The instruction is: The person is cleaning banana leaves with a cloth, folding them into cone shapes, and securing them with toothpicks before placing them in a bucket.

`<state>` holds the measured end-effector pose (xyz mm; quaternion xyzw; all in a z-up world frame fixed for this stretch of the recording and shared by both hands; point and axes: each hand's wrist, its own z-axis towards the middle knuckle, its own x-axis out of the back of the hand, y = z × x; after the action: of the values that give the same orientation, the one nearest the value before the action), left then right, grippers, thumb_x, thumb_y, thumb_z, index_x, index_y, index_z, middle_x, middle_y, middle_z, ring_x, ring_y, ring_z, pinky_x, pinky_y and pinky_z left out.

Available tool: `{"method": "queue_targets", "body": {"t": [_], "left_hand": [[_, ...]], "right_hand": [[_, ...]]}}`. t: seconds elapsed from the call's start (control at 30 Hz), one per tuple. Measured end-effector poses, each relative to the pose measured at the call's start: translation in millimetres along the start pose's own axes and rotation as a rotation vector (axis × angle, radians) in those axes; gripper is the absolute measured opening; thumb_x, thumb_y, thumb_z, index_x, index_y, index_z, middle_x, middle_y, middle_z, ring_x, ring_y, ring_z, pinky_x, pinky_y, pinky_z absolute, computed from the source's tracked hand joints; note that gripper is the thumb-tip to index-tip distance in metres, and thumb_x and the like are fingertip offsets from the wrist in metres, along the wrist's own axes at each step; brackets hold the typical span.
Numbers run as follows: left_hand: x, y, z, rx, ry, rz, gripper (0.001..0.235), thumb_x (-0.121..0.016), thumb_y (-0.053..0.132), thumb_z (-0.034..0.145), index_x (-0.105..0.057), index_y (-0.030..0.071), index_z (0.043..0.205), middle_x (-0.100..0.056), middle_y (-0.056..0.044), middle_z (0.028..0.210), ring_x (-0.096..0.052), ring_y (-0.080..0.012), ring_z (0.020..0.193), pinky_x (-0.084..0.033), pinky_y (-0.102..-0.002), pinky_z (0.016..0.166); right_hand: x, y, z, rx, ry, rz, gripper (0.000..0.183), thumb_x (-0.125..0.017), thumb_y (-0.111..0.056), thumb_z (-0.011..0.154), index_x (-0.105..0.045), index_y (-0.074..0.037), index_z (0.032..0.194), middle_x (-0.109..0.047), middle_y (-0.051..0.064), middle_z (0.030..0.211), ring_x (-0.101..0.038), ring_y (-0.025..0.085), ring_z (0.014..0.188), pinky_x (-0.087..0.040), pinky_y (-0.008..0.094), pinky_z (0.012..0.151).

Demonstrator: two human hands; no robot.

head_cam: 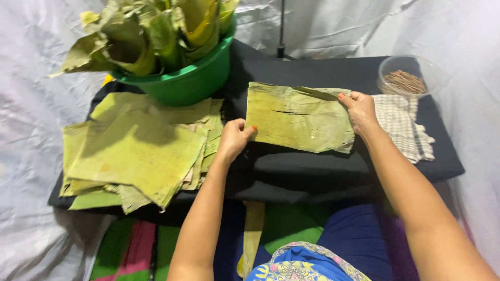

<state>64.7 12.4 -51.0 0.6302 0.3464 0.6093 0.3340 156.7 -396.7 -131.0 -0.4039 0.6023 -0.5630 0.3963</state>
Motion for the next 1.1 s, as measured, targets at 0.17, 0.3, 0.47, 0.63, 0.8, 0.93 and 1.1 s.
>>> {"method": "queue_targets", "body": {"t": [0.17, 0.3, 0.47, 0.63, 0.8, 0.93, 1.1], "left_hand": [[-47, 11, -3, 0.086, -0.114, 0.052, 0.018, -0.073, 0.031, 0.081, -0.078, 0.014, 0.084, -0.072, -0.005, 0.072, -0.070, -0.0221, 0.076, -0.054, -0.035, 0.068], [-41, 33, -17, 0.139, -0.164, 0.306, 0.035, -0.072, 0.045, 0.077, -0.079, 0.013, 0.090, -0.076, -0.015, 0.092, -0.072, -0.0372, 0.098, -0.057, -0.048, 0.079], [-50, 52, -16, -0.087, 0.041, 0.650, 0.064, -0.086, 0.029, 0.069, -0.057, 0.009, 0.122, -0.051, -0.017, 0.129, -0.057, -0.0441, 0.119, -0.053, -0.060, 0.093], [-66, 58, 0, -0.322, -0.230, 0.769, 0.077, -0.069, 0.003, 0.079, -0.047, 0.021, 0.151, -0.032, -0.012, 0.162, -0.026, -0.0418, 0.150, -0.028, -0.065, 0.117], [-61, 53, 0, -0.224, -0.464, 0.707, 0.058, -0.040, 0.035, 0.102, -0.032, 0.036, 0.159, -0.020, -0.001, 0.171, -0.012, -0.0307, 0.158, -0.011, -0.062, 0.123], [-80, 17, 5, -0.366, -0.279, 0.676, 0.057, -0.045, 0.034, 0.098, -0.038, 0.030, 0.155, -0.024, 0.004, 0.168, -0.015, -0.0241, 0.156, -0.016, -0.057, 0.120], [-66, 35, -3, -0.287, -0.414, 0.667, 0.057, -0.032, 0.040, 0.105, -0.027, 0.034, 0.162, -0.013, 0.002, 0.173, -0.008, -0.0266, 0.159, -0.005, -0.057, 0.125]], "right_hand": [[46, -27, -15, 0.090, 0.088, -0.159, 0.011, -0.083, -0.024, 0.093, -0.076, -0.017, 0.097, -0.074, 0.002, 0.081, -0.071, 0.008, 0.069, -0.060, 0.024, 0.060], [83, -51, -37, 0.400, 0.102, -0.863, 0.015, -0.070, -0.026, 0.101, -0.079, -0.025, 0.112, -0.076, 0.004, 0.094, -0.072, 0.027, 0.089, -0.056, 0.043, 0.075], [105, -68, -64, 0.209, 0.055, -1.407, 0.042, -0.074, -0.037, 0.088, -0.073, -0.025, 0.128, -0.066, 0.016, 0.118, -0.062, 0.045, 0.113, -0.052, 0.065, 0.084], [132, -37, -44, 0.253, 0.041, -1.392, 0.047, -0.079, -0.032, 0.083, -0.073, -0.022, 0.129, -0.058, 0.017, 0.111, -0.068, 0.050, 0.102, -0.058, 0.059, 0.079], [160, -62, -24, 0.570, 0.099, -1.380, 0.014, -0.076, -0.019, 0.084, -0.082, -0.024, 0.095, -0.063, 0.015, 0.084, -0.070, 0.040, 0.090, -0.059, 0.048, 0.082], [90, -178, -96, 0.828, 0.122, -1.110, 0.016, -0.079, -0.007, 0.080, -0.084, -0.007, 0.095, -0.063, 0.012, 0.081, -0.056, 0.022, 0.062, -0.049, 0.034, 0.059], [-34, -133, -93, 0.922, -0.055, -1.242, 0.016, -0.085, -0.023, 0.069, -0.080, -0.031, 0.081, -0.066, 0.002, 0.083, -0.065, 0.027, 0.091, -0.059, 0.042, 0.073]]}}
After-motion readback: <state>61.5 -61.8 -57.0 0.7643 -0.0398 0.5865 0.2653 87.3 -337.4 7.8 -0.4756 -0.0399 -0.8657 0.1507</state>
